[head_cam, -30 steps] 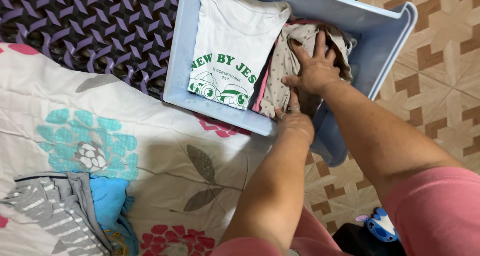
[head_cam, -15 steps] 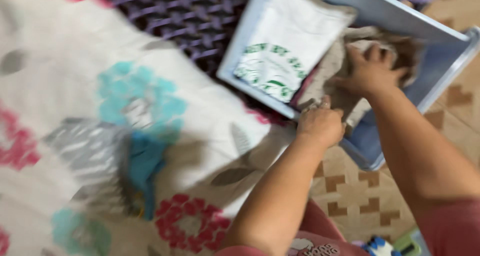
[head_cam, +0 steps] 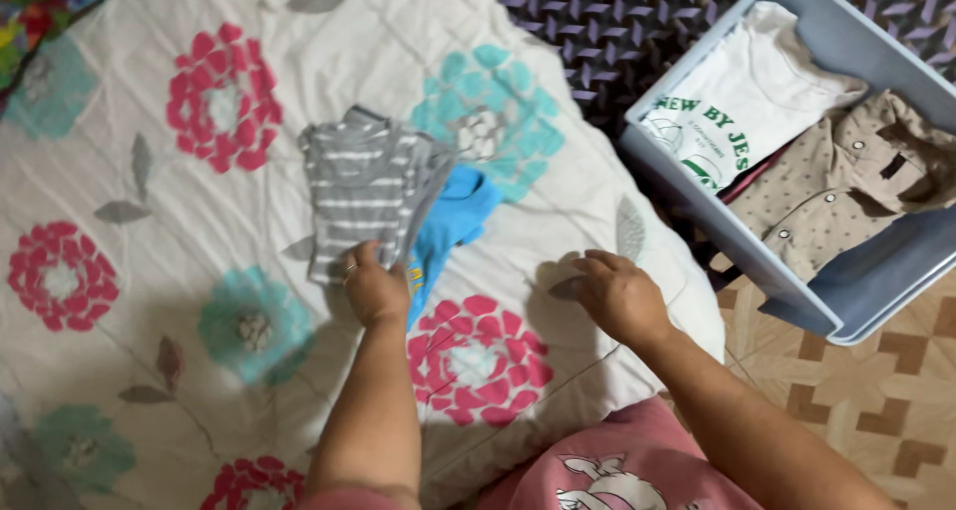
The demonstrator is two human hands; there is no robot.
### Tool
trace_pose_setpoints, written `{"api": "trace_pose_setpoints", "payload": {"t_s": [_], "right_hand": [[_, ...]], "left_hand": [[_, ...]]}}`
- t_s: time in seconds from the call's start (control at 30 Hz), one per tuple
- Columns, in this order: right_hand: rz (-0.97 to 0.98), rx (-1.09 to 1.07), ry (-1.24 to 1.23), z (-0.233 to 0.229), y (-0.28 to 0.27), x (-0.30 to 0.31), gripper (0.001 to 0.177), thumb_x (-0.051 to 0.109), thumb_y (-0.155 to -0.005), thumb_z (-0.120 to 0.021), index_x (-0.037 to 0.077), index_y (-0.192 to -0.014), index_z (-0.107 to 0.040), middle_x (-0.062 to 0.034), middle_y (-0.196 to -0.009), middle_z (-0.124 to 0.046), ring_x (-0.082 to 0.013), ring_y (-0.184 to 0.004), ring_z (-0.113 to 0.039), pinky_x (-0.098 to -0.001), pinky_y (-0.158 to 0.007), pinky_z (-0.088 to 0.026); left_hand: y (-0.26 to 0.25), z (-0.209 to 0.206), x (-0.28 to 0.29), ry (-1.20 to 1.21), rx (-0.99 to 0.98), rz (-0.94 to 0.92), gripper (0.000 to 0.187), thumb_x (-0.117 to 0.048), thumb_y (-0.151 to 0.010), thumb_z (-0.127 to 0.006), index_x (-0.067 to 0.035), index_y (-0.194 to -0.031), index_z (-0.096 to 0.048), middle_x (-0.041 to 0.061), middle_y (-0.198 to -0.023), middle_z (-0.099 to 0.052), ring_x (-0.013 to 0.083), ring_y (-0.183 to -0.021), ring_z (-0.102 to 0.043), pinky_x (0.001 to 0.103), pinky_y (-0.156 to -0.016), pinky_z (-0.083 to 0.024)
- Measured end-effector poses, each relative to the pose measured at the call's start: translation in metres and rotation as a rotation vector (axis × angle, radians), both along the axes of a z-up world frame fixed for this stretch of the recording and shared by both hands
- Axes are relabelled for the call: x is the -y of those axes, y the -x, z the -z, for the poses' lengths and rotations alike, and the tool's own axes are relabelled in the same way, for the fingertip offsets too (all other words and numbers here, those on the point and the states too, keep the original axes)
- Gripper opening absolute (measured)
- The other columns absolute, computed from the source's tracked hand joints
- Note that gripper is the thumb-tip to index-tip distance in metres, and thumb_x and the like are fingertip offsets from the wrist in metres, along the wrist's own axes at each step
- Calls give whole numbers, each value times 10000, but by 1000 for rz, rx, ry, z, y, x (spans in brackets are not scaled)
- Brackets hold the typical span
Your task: The person buttons several small shirts, folds them by hand, and places them into a storage bin.
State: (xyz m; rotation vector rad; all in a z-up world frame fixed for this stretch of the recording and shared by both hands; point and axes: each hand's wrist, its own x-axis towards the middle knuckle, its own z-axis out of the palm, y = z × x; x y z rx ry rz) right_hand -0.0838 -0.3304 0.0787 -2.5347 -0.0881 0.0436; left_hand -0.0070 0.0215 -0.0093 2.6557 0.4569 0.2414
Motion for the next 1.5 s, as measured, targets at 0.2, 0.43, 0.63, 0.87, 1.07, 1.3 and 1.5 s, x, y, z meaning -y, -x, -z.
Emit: {"api": "trace_pose_setpoints", "payload": {"t_s": [0.2,0.43,0.63,0.87,1.07,1.3,1.5], "right_hand": [[76,-377,-8,-27,17,-72,364,307,-906,-680,184,-1248,-687,-110,-1250,-707,-302,-1017,-714,-422,-869,-555],[194,-499,-535,-28,37,-145,369,229,-950,-646,105,-1297,-672,-42,-1198,-742,-175,-1071,-690,-329,-925,-534],[274,-598,-900,-27,59,-200,332,243,-972,-646,99,-1267,-696,-36,-1087,-704,-162,-979,-642,-328,-889,-494],[619,-658,-1403,-102,96,-230,518,527,-952,-472,271,-1398,-541,12,-1260,-640,-201,-1128,-621,-492,-1001,-460],[141,-462,-1776,-139,137,-188,625,237,-944,-694,28,-1495,-486,-143,-1322,-652,-268,-1185,-651,-424,-1069,-507],[246,-218,-1498,-189,218,-110,642,-78,-810,-666,208,-1354,-480,-74,-1221,-682,-198,-1039,-666,-363,-901,-560],[125,-74,-1332,-190,298,-52,517,-137,-784,-686,95,-1229,-558,-35,-1144,-655,-137,-1073,-645,-303,-916,-549]], "left_hand": [[5,14,-57,395,7,58,196,-198,-897,-766,-92,-1051,-705,137,-939,-745,331,-867,-724,407,-786,-539],[32,-59,-92,938,45,69,302,-268,-862,-843,-41,-987,-688,11,-822,-671,179,-737,-598,370,-682,-513],[40,-108,-124,1870,-31,-171,365,-332,-784,-787,-130,-1063,-667,-47,-852,-706,143,-760,-668,364,-671,-562],[160,-170,-119,2465,-423,486,399,-341,-1081,-687,-19,-1313,-648,115,-1124,-711,246,-983,-676,399,-834,-558],[198,-238,-94,2244,-632,538,471,-140,-802,-555,-50,-1251,-664,101,-1135,-740,242,-1038,-700,391,-938,-551],[215,-220,-26,1215,-236,708,258,-127,-893,-647,-18,-1121,-699,106,-1028,-738,195,-906,-679,357,-839,-544],[306,-278,107,1670,-275,613,303,-258,-906,-695,-148,-1182,-634,-9,-1052,-690,89,-813,-642,260,-690,-549]]}}
